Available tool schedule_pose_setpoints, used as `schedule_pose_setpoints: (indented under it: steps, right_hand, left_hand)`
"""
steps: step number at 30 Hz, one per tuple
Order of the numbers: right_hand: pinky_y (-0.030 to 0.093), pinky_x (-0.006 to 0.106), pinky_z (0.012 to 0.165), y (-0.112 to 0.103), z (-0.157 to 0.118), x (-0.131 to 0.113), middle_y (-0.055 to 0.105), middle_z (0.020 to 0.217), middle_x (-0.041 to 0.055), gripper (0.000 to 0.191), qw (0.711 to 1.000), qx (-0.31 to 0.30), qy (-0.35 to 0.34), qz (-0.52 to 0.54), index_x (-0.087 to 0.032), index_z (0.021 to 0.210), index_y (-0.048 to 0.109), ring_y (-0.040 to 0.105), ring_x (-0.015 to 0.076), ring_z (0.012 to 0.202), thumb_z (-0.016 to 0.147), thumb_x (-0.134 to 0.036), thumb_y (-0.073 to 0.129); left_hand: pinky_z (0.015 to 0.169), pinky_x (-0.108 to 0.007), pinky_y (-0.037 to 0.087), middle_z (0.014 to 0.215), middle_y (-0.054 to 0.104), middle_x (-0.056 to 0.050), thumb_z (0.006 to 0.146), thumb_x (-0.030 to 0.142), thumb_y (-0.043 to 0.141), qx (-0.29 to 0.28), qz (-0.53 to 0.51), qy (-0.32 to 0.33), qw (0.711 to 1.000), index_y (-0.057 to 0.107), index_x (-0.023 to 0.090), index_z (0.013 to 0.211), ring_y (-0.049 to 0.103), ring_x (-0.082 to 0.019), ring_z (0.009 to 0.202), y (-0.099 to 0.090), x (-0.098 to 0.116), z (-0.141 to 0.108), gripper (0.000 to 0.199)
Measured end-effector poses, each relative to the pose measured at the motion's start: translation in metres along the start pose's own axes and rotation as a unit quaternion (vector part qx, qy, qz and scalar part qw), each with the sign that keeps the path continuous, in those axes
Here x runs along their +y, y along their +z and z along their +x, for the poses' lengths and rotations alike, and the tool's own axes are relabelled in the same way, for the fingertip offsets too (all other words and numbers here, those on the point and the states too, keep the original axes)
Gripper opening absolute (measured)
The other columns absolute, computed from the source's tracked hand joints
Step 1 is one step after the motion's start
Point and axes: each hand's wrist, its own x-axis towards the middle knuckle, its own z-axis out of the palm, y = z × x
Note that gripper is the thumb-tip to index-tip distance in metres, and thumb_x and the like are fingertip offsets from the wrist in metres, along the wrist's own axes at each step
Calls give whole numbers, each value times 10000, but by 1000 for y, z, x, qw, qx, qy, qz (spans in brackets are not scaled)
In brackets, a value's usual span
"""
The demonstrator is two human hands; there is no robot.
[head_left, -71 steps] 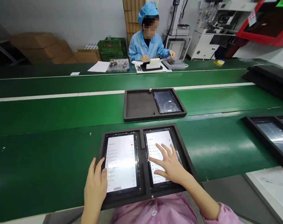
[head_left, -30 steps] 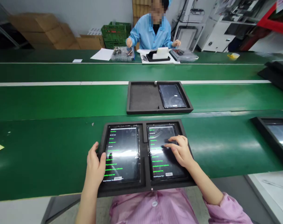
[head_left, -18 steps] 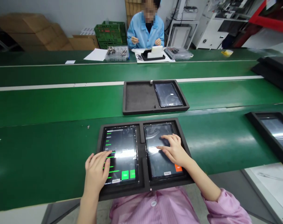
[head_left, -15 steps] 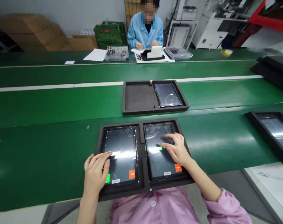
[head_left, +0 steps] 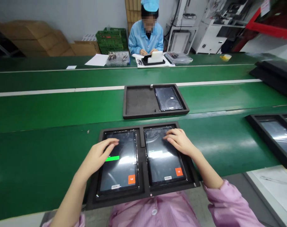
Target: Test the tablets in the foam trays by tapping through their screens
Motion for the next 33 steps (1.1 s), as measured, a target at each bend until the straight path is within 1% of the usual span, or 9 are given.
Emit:
schedule_pose_setpoints:
  steps: [3,6,10,14,19,22,25,29,33]
  right_hand:
    - [368,491,1071,4,34,11,632,1265,112,418,999,25,13,-15,-274,1139,788,535,285,1218,1084,-349,381]
    - [351,499,1087,12,49,14,601,1313,109,391,999,40,20,-29,-306,1179,787,498,294,1247,1078,-336,410]
    - [304,541,1112,17,45,15,551,1385,120,351,997,47,21,-54,-332,1211,777,445,314,1278,1070,-368,458]
    - [297,532,1125,16,41,20,557,1389,67,412,999,25,-20,-14,-318,922,839,443,305,1273,1065,-385,458]
    - [311,570,1116,16,42,20,537,1399,103,388,998,57,27,-16,-338,1155,796,413,320,1304,1064,-397,424]
    - [300,573,1126,16,40,18,553,1397,74,451,999,50,10,10,-324,936,837,420,316,1295,1057,-396,409]
    - [314,547,1124,15,38,21,603,1321,61,527,996,80,22,41,-302,818,829,458,298,1255,1055,-353,360]
    - [359,513,1068,18,38,26,649,1148,85,571,979,165,104,54,-257,681,793,541,268,1118,1040,-294,351]
    - [352,495,1052,23,39,26,656,1102,77,488,976,180,113,51,-259,671,797,552,251,1084,991,-236,429]
  left_hand:
    - [1004,-451,541,1167,758,-81,973,468,368,-31,82,56,995,718,211,1107,692,-285,1104,19,21,52,455]
    - [1038,-522,509,1183,751,-123,972,390,367,-1,170,100,980,718,181,1142,660,-320,1167,42,31,73,442]
    - [1066,-532,479,1069,775,-111,999,414,405,2,205,179,962,728,187,1082,678,-304,1098,50,23,65,404]
    - [920,-463,528,897,766,-65,1021,410,378,-14,203,205,957,717,216,945,690,-257,913,42,18,58,398]
    - [970,-477,519,1043,768,-104,1000,435,410,19,207,185,961,705,204,946,665,-301,1102,40,16,64,379]
    - [992,-445,518,855,745,-69,1010,420,379,-7,202,213,956,684,226,827,691,-245,892,39,15,61,405]
    - [885,-402,537,693,689,-39,1026,391,329,3,204,226,952,684,231,769,656,-208,718,36,13,57,466]
    - [873,-420,532,888,775,-67,1028,378,290,49,190,186,963,775,220,861,703,-238,874,31,6,59,537]
    - [969,-480,511,1082,777,-65,1020,421,303,43,184,140,972,826,261,942,680,-274,1052,29,-1,62,553]
